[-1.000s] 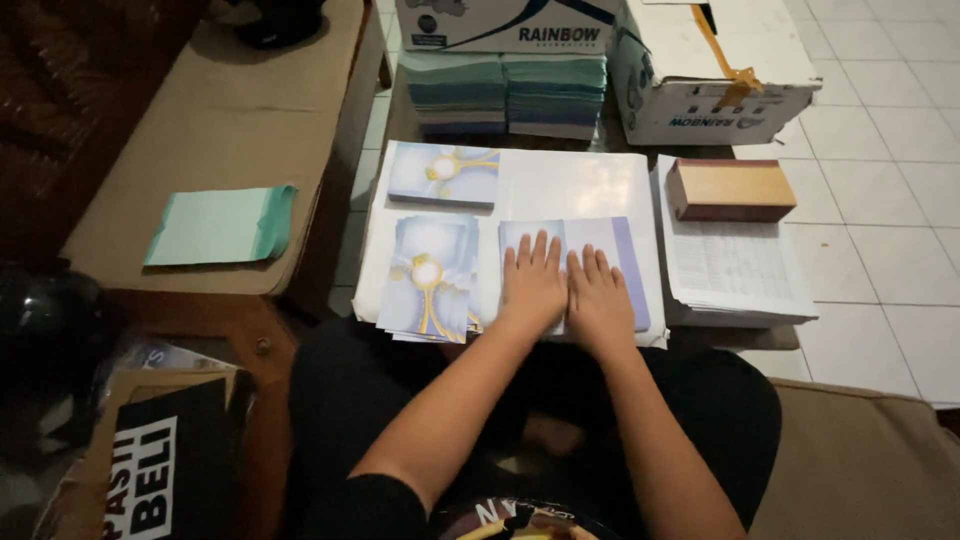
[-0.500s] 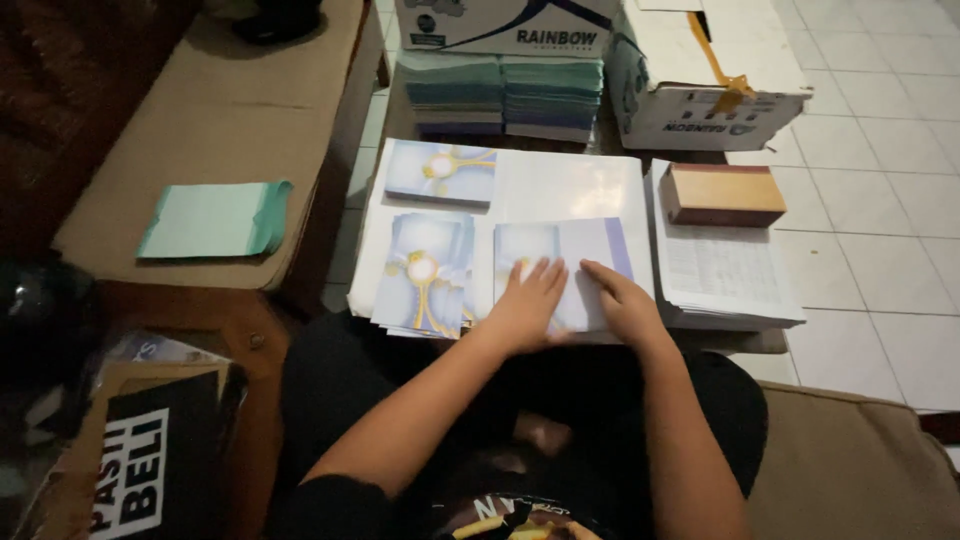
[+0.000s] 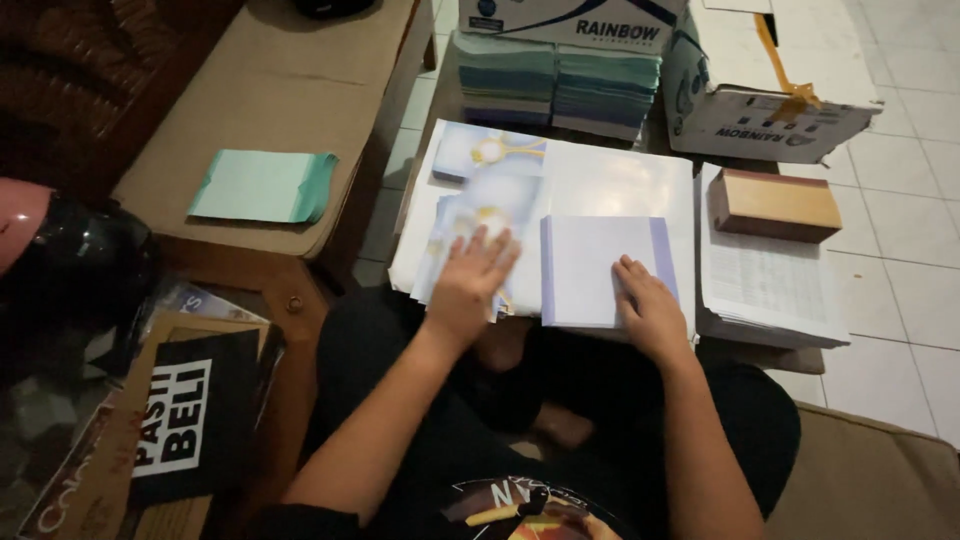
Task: The person folds paper sheets by hand and inserts a card into each one before placing them on a stack.
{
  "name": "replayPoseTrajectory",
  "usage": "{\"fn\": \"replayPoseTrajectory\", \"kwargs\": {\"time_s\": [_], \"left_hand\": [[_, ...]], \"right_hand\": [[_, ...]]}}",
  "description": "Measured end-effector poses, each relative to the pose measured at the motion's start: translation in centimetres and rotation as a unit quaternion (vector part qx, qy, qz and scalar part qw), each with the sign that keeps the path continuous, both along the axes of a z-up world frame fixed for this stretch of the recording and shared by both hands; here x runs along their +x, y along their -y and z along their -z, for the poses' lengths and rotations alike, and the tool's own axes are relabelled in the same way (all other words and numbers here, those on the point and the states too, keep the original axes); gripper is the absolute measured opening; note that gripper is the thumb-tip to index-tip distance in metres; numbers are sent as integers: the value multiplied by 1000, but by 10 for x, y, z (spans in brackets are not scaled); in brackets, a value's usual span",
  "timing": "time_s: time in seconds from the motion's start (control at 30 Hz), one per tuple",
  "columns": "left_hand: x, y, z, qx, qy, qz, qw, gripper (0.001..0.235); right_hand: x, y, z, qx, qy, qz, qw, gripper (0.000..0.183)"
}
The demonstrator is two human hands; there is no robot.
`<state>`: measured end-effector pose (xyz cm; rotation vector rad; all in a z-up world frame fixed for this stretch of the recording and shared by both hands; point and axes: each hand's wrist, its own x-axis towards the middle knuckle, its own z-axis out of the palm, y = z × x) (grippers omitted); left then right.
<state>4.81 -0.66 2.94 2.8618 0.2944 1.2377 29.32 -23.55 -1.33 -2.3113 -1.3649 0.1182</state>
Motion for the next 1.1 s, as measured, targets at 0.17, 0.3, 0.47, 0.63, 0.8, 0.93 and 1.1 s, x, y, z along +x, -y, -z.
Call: {"fn": "replayPoseTrajectory", "kwargs": {"time_s": [0.17,0.3,0.47,0.63,0.8,0.93,1.1], "left_hand": [[-19,-39,49,-40,-95,-37,994,59],[-38,-32,39,-139,-229,-1,963,65],[2,-3,9,-148,-164,42,974,68],[87,42,-1,-107,-150,97,978,47],[155,49,44,-170,-266,41,948,51],[147,59,30,-165,-282,30,945,58],[138,61,20,-142,-264,26,954,65]], "right_hand": [[-2,0,-4,-16,-13,11,1000,58],[6,-2,10,-28,-18,13,999,56],[-1,-1,0,-22,-15,16,1000,55],[8,-3,15,-7,-3,8,1000,56],[5,-2,12,16,5,5,1000,57],[3,-2,17,19,26,12,999,56],[-16,-6,13,-2,138,80,987,53]]}}
